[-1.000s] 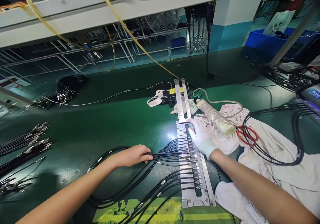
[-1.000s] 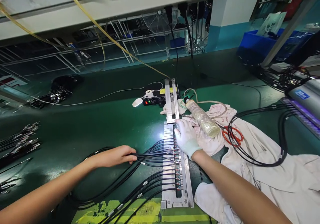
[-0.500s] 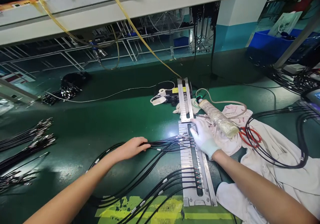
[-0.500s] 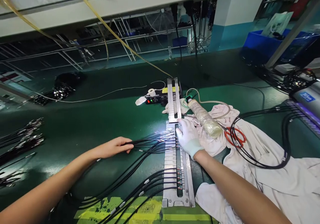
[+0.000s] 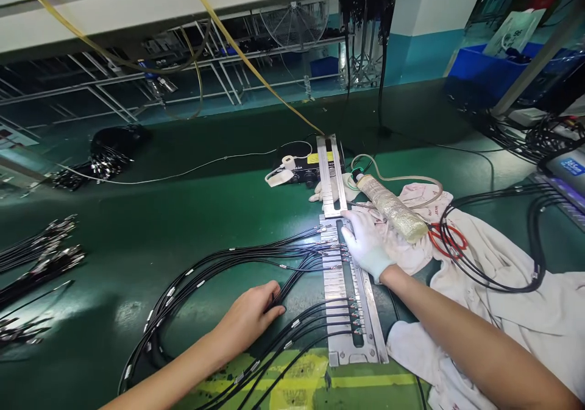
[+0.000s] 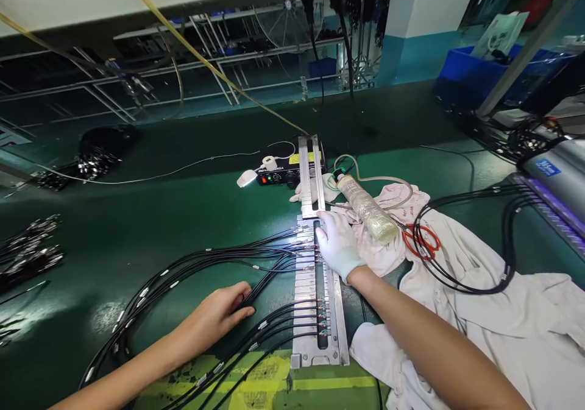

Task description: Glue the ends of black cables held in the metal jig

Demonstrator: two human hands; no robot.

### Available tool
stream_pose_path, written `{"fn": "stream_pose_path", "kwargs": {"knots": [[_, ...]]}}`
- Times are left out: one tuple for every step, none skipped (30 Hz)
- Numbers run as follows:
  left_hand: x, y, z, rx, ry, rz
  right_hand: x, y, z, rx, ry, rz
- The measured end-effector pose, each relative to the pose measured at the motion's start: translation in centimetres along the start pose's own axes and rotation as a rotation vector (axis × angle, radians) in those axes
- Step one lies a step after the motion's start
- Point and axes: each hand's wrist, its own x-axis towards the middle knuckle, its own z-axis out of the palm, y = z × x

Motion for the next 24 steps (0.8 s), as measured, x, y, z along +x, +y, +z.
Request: {"fn": "stream_pose_path", "kwargs": {"knots": [[0.2,0.0,0.0,-0.012,-0.007,0.013,0.0,0.0,0.0,0.001,-0.001,0.001],[0.4,0.0,-0.2,-0.025,-0.008,0.026,0.0,0.0,0.0,0.002,-0.002,0.002],[0.5,0.0,-0.4,-0.039,-0.003,0.037,0.0,0.0,0.0,0.004,-0.003,0.003],[0.5,0.0,-0.6,-0.060,0.000,0.045,0.0,0.0,-0.1,0.004,-0.004,0.004],[0.6,0.0,-0.8,-0.088,-0.006,0.050,0.0,-0.1,-0.1,0.005,-0.003,0.004],[0.6,-0.1,-1.0,-0.122,-0.024,0.051,0.0,-0.1,-0.1,0.006,-0.001,0.004],[0.5,-0.1,-1.2,-0.160,-0.053,0.049,0.0,-0.1,-0.1,0.006,0.001,0.003],[0.5,-0.1,-1.4,-0.200,-0.086,0.046,0.0,-0.1,-0.1,0.007,0.005,0.003],[0.5,-0.1,-1.6,-0.236,-0.117,0.043,0.0,-0.1,-0.1,0.009,0.008,0.002],[0.6,0.0,-1.9,-0.265,-0.137,0.042,0.0,-0.2,-0.1,0.010,0.010,0.001],[0.6,0.1,-2.3,-0.285,-0.141,0.044,0.0,-0.2,-0.2,0.012,0.011,-0.001],[0.8,0.2,-2.8,-0.295,-0.133,0.049,0.0,-0.2,-0.2,0.014,0.011,-0.002],[0.9,0.4,-3.4,-0.301,-0.117,0.055,0.0,-0.1,-0.2,0.015,0.010,-0.004],[1.1,0.5,-4.0,-0.288,-0.094,0.065,0.0,-0.1,-0.2,0.017,0.009,-0.006],[1.3,0.5,-4.5,-0.261,-0.070,0.076,0.0,-0.1,-0.2,0.018,0.007,-0.007],[1.5,0.4,-4.9,-0.226,-0.048,0.087,0.0,-0.1,-0.2,0.019,0.006,-0.008],[1.7,0.2,-5.2,-0.187,-0.030,0.093,0.0,-0.1,-0.2,0.020,0.005,-0.009],[1.9,-0.1,-5.3,-0.147,-0.013,0.092,0.0,-0.1,-0.2,0.020,0.003,-0.007],[2.1,-0.4,-5.2,-0.112,0.000,0.085,0.0,-0.1,-0.2,0.020,0.001,-0.005],[2.2,-0.8,-5.1,-0.088,0.011,0.075,0.0,-0.1,-0.2,0.020,0.000,-0.003],[2.4,-1.3,-4.9,-0.079,0.021,0.067,0.0,-0.1,-0.3,0.020,-0.002,-0.001],[2.5,-1.6,-4.8,-0.069,0.033,0.067,0.0,-0.1,-0.3,0.020,-0.003,-0.002],[2.6,-2.0,-4.7,-0.064,0.044,0.073,0.0,-0.1,-0.3,0.021,-0.003,-0.003],[2.7,-2.3,-4.7,-0.062,0.048,0.085,-0.1,-0.1,-0.2,0.021,-0.003,-0.004]]}}
